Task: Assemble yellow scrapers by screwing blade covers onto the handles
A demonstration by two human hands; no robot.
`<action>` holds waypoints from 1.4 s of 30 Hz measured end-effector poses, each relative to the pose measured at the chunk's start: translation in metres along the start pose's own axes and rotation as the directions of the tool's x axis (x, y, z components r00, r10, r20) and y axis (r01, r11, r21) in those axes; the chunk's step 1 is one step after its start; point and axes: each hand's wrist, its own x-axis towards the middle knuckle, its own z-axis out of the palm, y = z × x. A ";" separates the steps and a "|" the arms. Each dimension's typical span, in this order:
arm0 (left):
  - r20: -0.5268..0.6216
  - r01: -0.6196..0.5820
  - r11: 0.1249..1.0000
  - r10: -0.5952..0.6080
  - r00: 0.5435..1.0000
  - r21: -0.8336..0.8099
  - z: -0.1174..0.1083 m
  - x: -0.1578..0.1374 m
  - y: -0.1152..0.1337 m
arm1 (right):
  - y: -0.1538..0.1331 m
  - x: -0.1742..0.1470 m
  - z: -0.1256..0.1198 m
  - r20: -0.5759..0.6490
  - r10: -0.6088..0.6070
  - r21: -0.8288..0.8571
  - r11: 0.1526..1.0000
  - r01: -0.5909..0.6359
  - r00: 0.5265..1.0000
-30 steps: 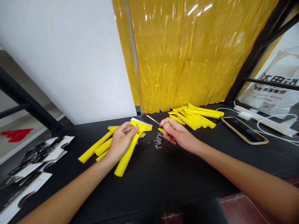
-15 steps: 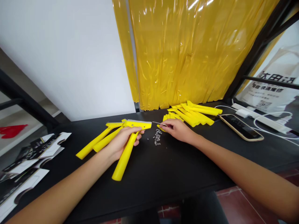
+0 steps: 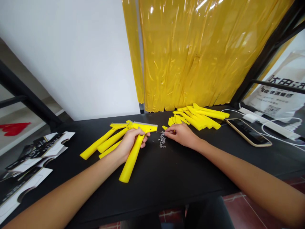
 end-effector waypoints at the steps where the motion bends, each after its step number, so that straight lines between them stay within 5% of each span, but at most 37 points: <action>1: 0.004 -0.001 1.000 0.001 1.000 -0.009 0.000 0.000 0.000 | 0.000 0.000 0.000 0.002 -0.002 -0.003 1.000 0.002 1.000; 23: 0.016 -0.050 0.982 0.048 0.999 0.180 -0.001 -0.003 -0.003 | -0.002 0.000 -0.005 0.083 0.004 0.082 0.997 -0.011 0.997; 31: -0.002 -0.067 0.974 0.070 0.998 0.215 0.003 -0.005 -0.002 | 0.008 0.003 -0.028 -0.163 0.175 0.290 0.949 -0.122 0.971; 34: -0.001 -0.096 0.956 0.100 0.995 0.276 0.003 -0.006 -0.004 | 0.002 0.002 -0.035 -0.181 0.201 0.469 0.878 -0.095 0.963; 38: 0.041 -0.120 0.944 0.113 0.993 0.307 0.003 -0.006 -0.006 | -0.014 -0.002 -0.033 0.000 0.228 0.758 0.635 -0.149 0.974; 42: 0.065 -0.135 0.935 0.121 0.991 0.327 0.003 -0.006 -0.008 | -0.023 -0.005 -0.027 0.090 0.231 0.868 0.460 -0.190 0.969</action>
